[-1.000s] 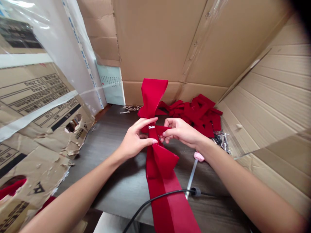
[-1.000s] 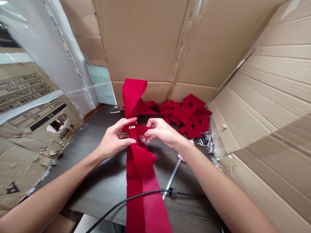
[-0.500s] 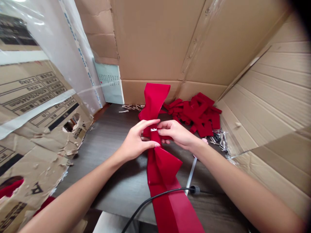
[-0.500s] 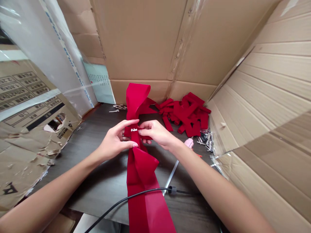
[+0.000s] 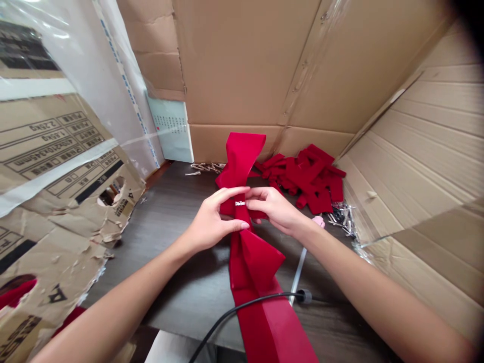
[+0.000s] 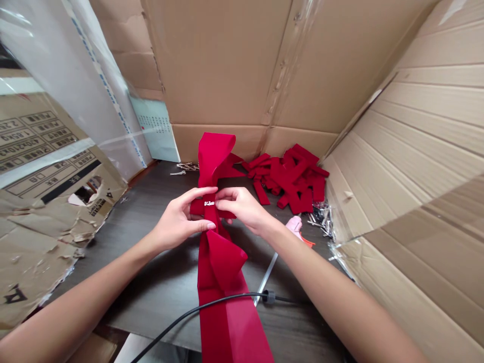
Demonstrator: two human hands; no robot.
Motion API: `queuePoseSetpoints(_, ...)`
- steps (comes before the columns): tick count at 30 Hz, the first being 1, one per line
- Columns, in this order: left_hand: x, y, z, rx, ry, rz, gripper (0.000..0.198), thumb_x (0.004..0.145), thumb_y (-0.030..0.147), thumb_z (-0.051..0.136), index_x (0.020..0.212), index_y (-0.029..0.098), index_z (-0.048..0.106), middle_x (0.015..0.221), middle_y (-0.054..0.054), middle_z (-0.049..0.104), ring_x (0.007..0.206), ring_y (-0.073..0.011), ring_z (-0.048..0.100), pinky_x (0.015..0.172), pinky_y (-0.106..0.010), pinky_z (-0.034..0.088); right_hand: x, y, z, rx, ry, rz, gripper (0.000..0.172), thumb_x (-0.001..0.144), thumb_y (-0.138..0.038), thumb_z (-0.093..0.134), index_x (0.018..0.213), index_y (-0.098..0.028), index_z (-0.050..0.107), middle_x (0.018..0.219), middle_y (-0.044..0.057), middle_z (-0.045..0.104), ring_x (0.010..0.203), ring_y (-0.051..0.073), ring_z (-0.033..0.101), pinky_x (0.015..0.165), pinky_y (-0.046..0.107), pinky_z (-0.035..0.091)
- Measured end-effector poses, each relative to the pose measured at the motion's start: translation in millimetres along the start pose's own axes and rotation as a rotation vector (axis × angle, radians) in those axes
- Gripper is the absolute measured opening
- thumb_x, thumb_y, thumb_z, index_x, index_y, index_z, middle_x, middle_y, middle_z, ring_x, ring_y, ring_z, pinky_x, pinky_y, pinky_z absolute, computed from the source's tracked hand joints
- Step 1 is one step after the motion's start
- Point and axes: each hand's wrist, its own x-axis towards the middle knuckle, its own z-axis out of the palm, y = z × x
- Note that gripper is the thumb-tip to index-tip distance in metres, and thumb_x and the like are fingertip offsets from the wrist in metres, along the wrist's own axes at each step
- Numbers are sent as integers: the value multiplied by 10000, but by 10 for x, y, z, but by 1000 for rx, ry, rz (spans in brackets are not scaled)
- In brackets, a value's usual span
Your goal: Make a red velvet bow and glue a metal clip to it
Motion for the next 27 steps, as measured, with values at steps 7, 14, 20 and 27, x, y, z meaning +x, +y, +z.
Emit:
queuePoseSetpoints(7,0,28,2,258,1,52,693,680,226,839,1321,232,576,1313,-106,590,1173,-288,584,870,-364,578,-23,33,27,156,-56,91,229,703,-300,800,841,-151,695,694,-20,629,532,88,547,444,213,380)
queuePoseSetpoints(14,-8,1,29,-68,32,-61,710,715,244,809,1301,329,418,1275,-64,506,976,-208,641,710,-313,591,16,120,-12,282,-16,141,248,623,-254,875,782,-141,722,651,-20,669,535,86,584,511,207,432)
queuePoseSetpoints(20,35,15,-1,-222,98,-177,473,647,208,836,1046,175,584,1021,-51,624,758,-151,653,661,-293,585,31,125,-97,375,-78,164,280,647,-285,866,834,-121,738,737,51,748,636,169,689,723,312,554)
queuePoseSetpoints(27,3,25,27,-76,156,-114,380,646,261,851,972,142,698,806,-42,699,723,-172,671,641,-268,567,24,158,-97,374,-186,181,303,694,-325,840,876,-105,738,759,82,756,666,186,706,742,311,566)
